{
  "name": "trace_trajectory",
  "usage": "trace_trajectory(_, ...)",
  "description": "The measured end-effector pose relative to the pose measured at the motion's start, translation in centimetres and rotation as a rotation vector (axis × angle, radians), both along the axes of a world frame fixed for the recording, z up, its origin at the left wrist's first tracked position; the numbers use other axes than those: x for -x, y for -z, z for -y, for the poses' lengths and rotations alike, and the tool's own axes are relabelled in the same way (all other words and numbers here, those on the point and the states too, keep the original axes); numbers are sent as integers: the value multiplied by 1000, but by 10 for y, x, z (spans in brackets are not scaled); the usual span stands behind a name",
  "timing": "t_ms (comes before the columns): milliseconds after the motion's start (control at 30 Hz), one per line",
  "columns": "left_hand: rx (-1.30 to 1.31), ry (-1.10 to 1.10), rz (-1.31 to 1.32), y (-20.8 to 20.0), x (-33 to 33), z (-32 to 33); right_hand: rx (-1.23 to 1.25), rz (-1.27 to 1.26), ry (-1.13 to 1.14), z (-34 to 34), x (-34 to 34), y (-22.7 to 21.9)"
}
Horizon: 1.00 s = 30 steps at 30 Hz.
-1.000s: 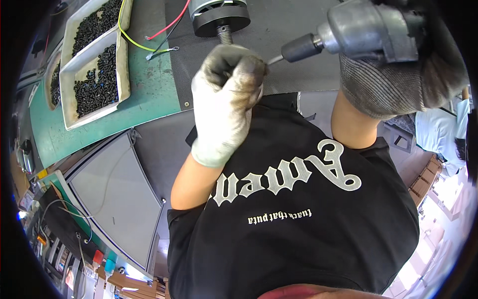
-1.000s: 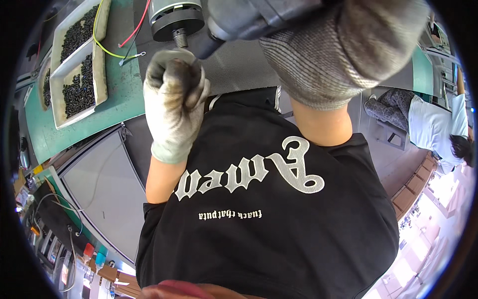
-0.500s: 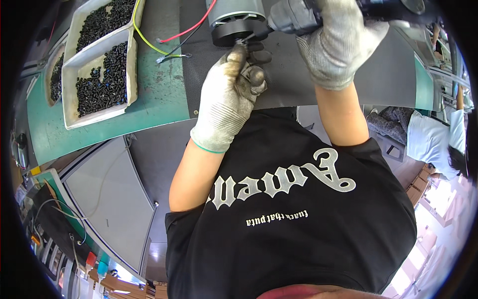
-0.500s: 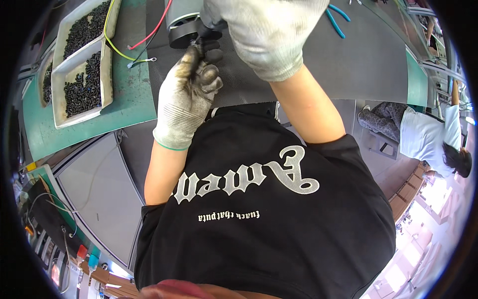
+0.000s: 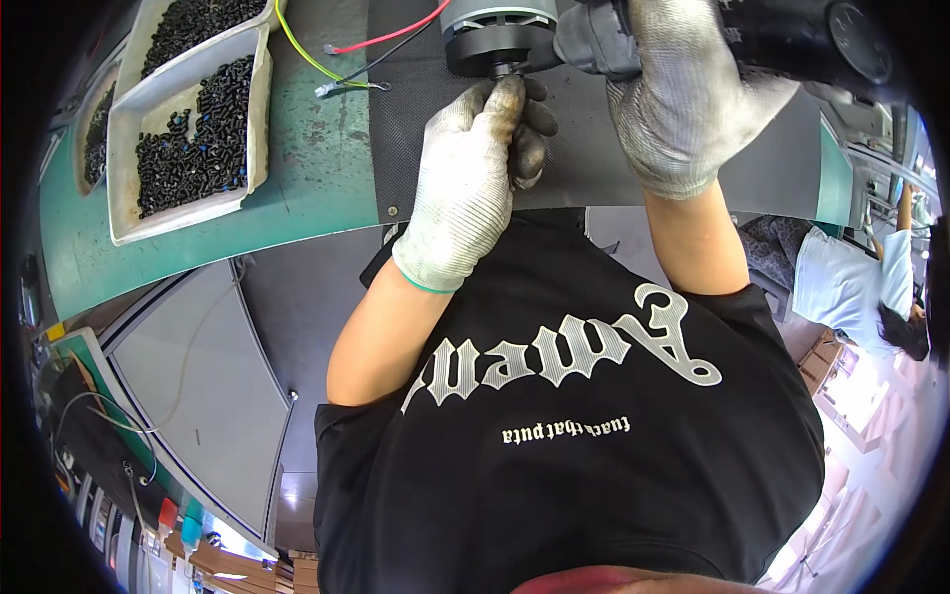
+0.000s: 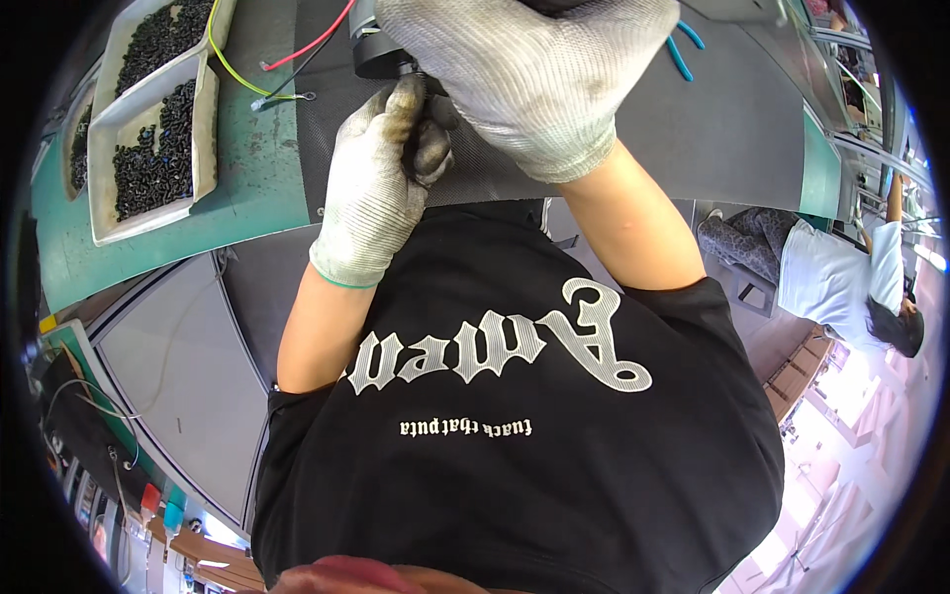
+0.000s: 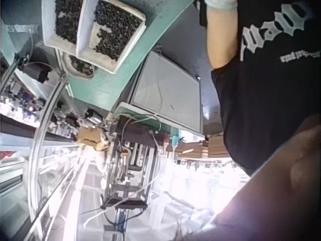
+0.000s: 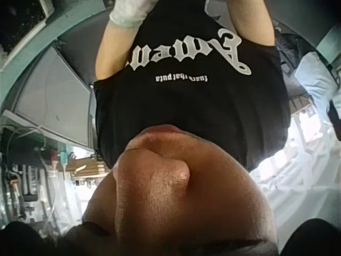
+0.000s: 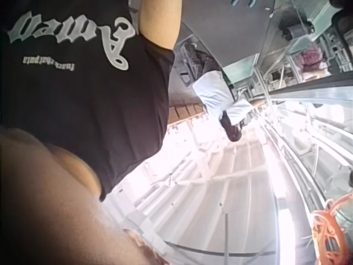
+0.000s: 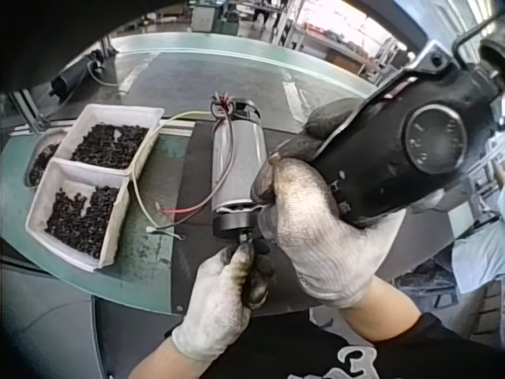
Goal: Assembling cooling fans onto electric motors using an electric screwdriver and pliers.
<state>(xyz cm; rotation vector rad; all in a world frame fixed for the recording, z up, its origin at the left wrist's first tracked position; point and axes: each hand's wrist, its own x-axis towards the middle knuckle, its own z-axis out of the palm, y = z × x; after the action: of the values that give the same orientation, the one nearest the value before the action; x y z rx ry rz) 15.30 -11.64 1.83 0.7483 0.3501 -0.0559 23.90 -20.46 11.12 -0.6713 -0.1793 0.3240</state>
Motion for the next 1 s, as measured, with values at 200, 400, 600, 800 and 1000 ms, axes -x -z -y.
trace_trajectory(200,-63,-3,29,-5,-3,-2,699,470,376,-22,12,-20)
trace_trajectory(400,-295,160,-31,-40,8,-21,262,223,270,10,-31,-2)
trace_trajectory(600,-1295,252,58,-99,61,-84,644,764,786,110,-72,-30)
trace_trajectory(800,-1940,-502,-458,-99,70,-285,1329,405,979,262,-146,3)
trace_trajectory(1000,-1767,-408,-172,-113,2,-233,1758,902,1916,227,-96,1)
